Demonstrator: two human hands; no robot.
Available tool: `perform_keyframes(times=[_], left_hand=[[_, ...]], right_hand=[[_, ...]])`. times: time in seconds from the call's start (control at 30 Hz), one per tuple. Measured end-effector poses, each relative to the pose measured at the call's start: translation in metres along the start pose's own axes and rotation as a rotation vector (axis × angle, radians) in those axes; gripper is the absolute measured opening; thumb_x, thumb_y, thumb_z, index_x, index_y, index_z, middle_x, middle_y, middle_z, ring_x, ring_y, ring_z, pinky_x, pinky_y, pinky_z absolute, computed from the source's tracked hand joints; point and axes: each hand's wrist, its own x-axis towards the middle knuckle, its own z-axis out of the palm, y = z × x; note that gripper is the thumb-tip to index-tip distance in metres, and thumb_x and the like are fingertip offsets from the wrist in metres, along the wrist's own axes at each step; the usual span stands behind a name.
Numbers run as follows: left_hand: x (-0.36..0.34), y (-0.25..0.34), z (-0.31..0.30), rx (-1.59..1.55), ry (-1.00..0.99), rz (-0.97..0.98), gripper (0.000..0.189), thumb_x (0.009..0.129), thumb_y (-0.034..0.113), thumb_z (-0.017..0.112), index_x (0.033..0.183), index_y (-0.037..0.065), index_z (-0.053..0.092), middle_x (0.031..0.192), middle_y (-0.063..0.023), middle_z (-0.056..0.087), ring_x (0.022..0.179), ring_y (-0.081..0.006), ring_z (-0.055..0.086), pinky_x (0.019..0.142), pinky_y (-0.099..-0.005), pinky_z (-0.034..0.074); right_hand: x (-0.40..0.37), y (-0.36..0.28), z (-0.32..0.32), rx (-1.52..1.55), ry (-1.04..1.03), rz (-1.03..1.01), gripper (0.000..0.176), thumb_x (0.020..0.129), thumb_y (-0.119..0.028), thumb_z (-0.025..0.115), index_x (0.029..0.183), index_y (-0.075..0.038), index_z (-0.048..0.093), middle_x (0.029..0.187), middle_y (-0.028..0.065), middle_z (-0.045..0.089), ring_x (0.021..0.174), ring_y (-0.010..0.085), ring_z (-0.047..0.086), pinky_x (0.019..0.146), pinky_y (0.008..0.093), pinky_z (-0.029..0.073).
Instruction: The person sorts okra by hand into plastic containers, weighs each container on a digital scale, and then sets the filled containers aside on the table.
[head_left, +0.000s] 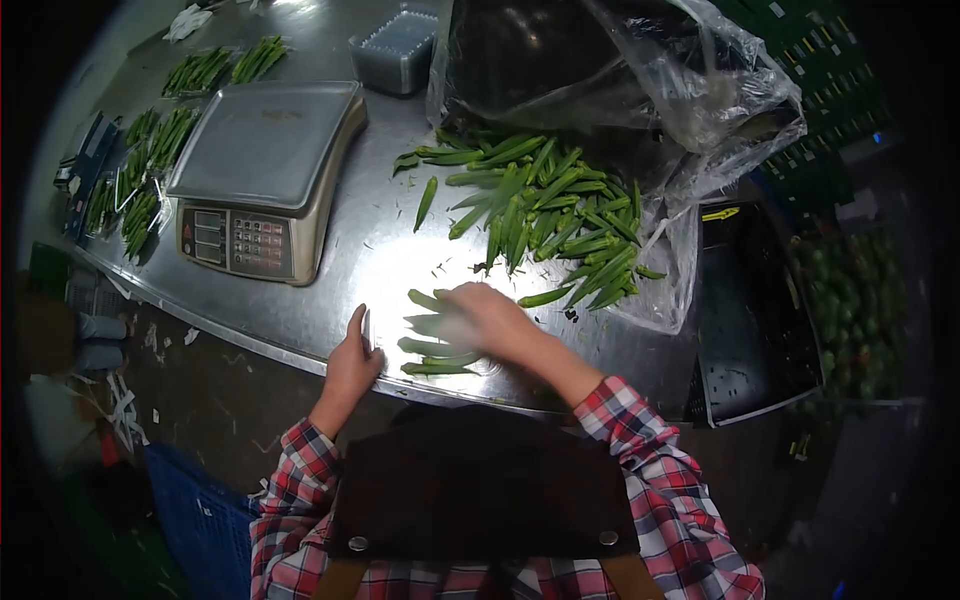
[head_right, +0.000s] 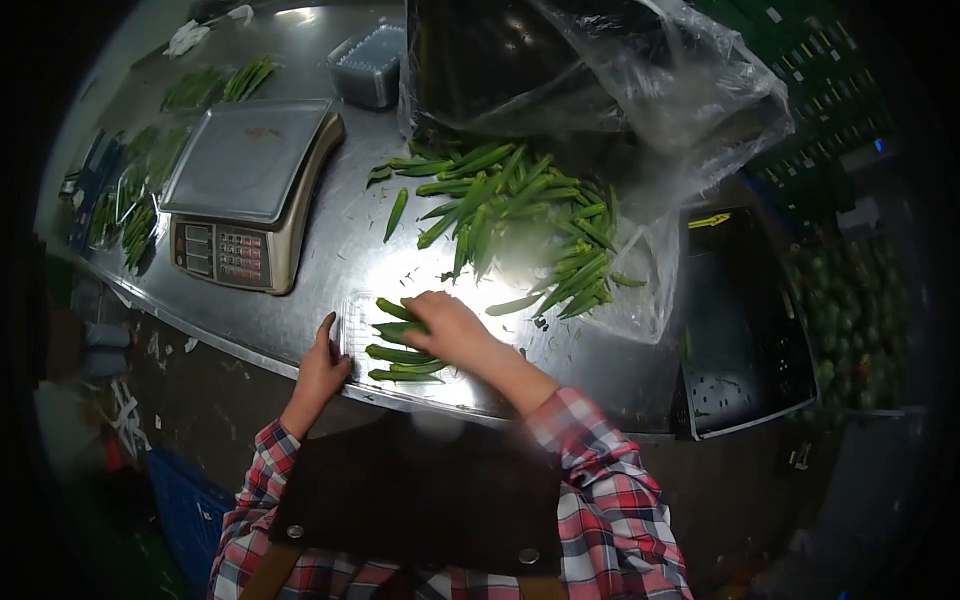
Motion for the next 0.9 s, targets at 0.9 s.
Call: perform_keyframes(times=[0.9], left_hand=[[0.006, 0.066, 0.031, 0.41, -0.04, 0.472, 0.049, 0.072, 0.016, 0.064, 0.116, 0.001, 0.047, 0.126, -0.0154, 0.04, 0.121, -0.0328, 0.033, 0.1, -0.0457, 0.024]], right_hand=[[-0.192, 0.264, -0.215, 1.073, 1.273, 0.451, 0.018, 0.083, -0.015, 0.054, 0.077, 0.002, 0.057, 0.074, 0.0114, 0.06, 0.069, 0.0181, 0.059, 0.066, 0.0244, 0.049]])
